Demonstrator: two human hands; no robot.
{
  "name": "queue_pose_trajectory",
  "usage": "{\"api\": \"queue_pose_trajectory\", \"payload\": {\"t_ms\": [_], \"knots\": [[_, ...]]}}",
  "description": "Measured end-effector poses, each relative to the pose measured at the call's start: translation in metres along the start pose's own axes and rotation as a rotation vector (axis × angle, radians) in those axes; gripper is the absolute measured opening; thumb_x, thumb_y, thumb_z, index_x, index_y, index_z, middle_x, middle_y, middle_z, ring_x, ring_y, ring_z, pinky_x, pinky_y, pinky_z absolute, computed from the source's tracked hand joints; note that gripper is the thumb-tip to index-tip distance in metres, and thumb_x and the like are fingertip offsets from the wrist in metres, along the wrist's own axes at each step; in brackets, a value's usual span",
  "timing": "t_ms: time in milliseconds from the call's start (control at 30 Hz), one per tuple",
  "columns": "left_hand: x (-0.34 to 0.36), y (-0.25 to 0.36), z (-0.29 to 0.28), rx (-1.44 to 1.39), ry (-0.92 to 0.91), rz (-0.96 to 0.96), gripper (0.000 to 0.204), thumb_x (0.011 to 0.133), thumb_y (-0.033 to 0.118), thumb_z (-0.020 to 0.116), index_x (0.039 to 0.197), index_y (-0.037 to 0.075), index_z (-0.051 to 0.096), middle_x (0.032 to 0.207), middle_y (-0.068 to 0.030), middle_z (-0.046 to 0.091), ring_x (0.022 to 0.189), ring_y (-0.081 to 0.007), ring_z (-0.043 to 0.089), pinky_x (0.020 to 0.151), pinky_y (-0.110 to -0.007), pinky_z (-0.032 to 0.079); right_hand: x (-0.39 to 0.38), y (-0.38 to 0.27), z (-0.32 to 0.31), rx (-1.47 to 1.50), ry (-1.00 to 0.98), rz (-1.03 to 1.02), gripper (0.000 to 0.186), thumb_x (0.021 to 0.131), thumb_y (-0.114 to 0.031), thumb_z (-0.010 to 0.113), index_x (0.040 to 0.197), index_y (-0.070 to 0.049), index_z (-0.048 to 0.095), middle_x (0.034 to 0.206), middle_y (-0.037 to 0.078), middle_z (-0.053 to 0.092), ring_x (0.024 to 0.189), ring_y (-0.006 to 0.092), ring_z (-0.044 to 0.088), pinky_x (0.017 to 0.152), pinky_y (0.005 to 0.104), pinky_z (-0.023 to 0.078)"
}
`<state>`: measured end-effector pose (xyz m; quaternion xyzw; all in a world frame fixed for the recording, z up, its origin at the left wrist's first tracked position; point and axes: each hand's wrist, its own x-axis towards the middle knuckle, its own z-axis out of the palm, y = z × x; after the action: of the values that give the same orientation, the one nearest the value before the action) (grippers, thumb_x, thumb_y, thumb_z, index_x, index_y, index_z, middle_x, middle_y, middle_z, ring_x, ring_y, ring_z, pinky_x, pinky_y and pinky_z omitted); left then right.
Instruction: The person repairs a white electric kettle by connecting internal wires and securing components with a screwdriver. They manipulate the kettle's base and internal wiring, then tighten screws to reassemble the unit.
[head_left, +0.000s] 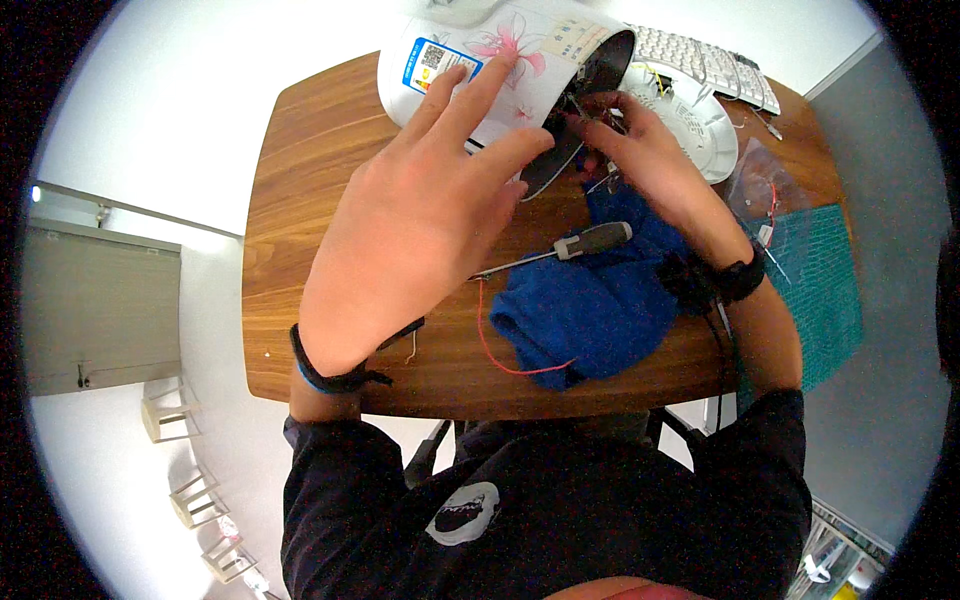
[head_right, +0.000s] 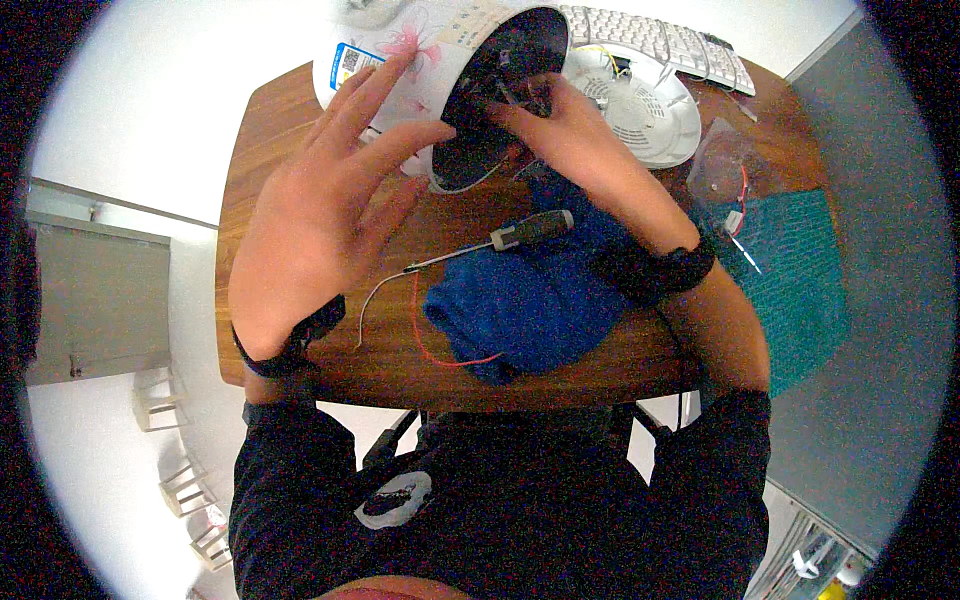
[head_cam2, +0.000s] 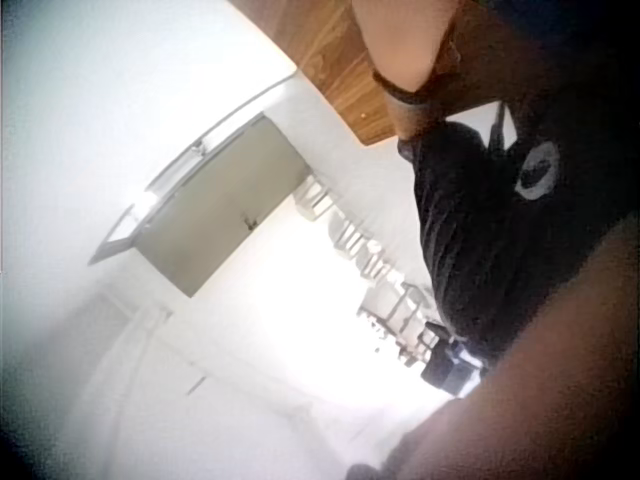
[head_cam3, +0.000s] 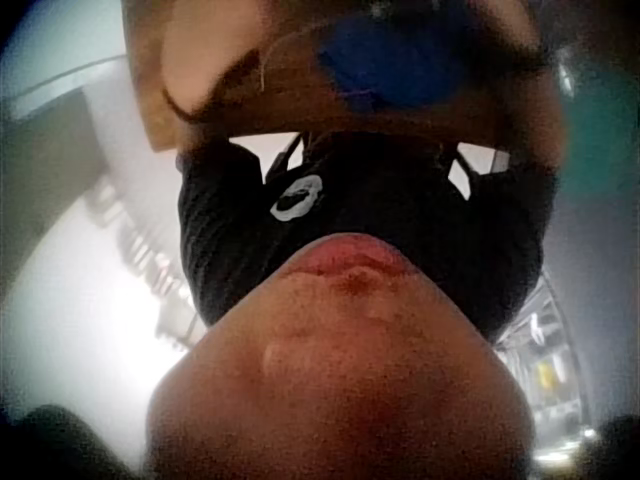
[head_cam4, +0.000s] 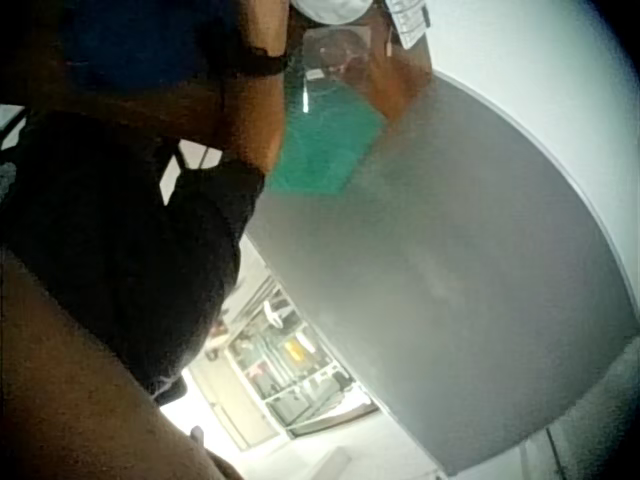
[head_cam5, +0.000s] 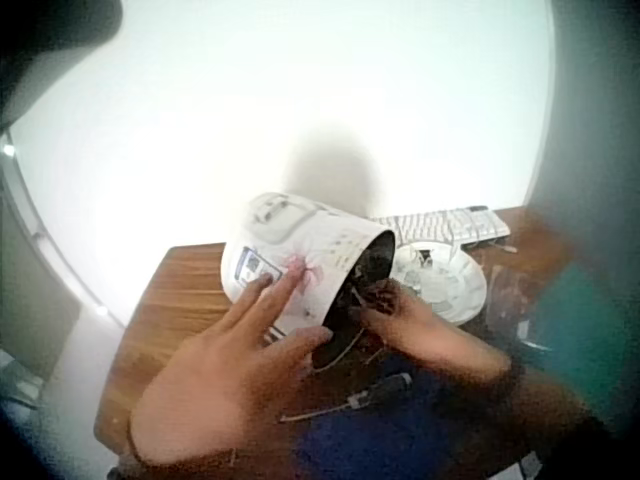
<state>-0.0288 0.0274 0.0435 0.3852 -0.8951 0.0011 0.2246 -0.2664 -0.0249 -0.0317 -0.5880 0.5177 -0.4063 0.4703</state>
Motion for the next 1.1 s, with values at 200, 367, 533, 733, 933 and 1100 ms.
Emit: {"api": "queue_pose_trajectory", "payload": {"t_ms": [200,367,533,733,933,1100], "knots": [[0.010,-0.015,0.014,-0.002,0.162,-0.045,0.070,0.087,0.016,0.077,0.150,0.020,0.048,0.165,-0.0239,0.031,0.148,-0.0514,0.033,0.121,-0.053,0.034,0.012,0.028,-0.013,-0.424,0.187,-0.433,0.032,0.095,-0.026,0.073,0.111,0.002,0.070,0.101,0.020,0.075,0.087,0.0296,0.071,0.082,0.0406,0.056],[0.018,-0.024,0.025,-0.015,0.184,0.021,0.083,0.085,0.019,0.080,0.157,0.019,0.038,0.164,-0.0332,0.025,0.149,-0.0543,0.027,0.123,-0.055,0.029,0.011,0.023,-0.003,-0.431,0.220,-0.459,0.031,0.093,-0.027,0.073,0.109,0.000,0.072,0.102,0.023,0.073,0.091,0.0387,0.071,0.081,0.0441,0.056],[0.020,-0.024,0.027,0.007,0.155,0.033,0.094,0.080,0.015,0.082,0.160,0.016,0.032,0.163,-0.0393,0.018,0.149,-0.0554,0.025,0.123,-0.053,0.030,0.022,0.029,-0.007,-0.500,0.180,-0.478,0.032,0.093,-0.030,0.073,0.110,-0.002,0.073,0.098,0.024,0.072,0.091,0.0432,0.070,0.079,0.0483,0.055],[0.022,-0.025,0.027,-0.045,0.151,-0.016,0.098,0.074,0.007,0.080,0.159,0.015,0.032,0.163,-0.0361,0.021,0.146,-0.0538,0.035,0.119,-0.051,0.038,0.035,0.030,0.002,-0.545,0.196,-0.644,0.033,0.093,-0.031,0.072,0.109,-0.003,0.072,0.098,0.024,0.072,0.091,0.0444,0.069,0.080,0.0503,0.056],[0.024,-0.024,0.029,-0.043,0.126,-0.063,0.099,0.074,0.006,0.080,0.159,0.016,0.031,0.162,-0.0370,0.021,0.144,-0.0541,0.038,0.115,-0.050,0.043,0.044,0.042,0.014,-0.398,0.249,-0.534,0.032,0.093,-0.031,0.073,0.110,-0.004,0.075,0.097,0.023,0.073,0.091,0.0428,0.071,0.081,0.0489,0.057],[0.021,-0.032,0.033,0.064,0.146,-0.043,0.099,0.076,0.006,0.079,0.160,0.013,0.027,0.160,-0.0403,0.019,0.142,-0.0565,0.039,0.115,-0.051,0.042,0.046,0.042,0.013,-0.322,0.203,-0.440,0.034,0.093,-0.033,0.074,0.109,-0.003,0.076,0.095,0.022,0.074,0.089,0.0395,0.072,0.080,0.0475,0.057]]}}
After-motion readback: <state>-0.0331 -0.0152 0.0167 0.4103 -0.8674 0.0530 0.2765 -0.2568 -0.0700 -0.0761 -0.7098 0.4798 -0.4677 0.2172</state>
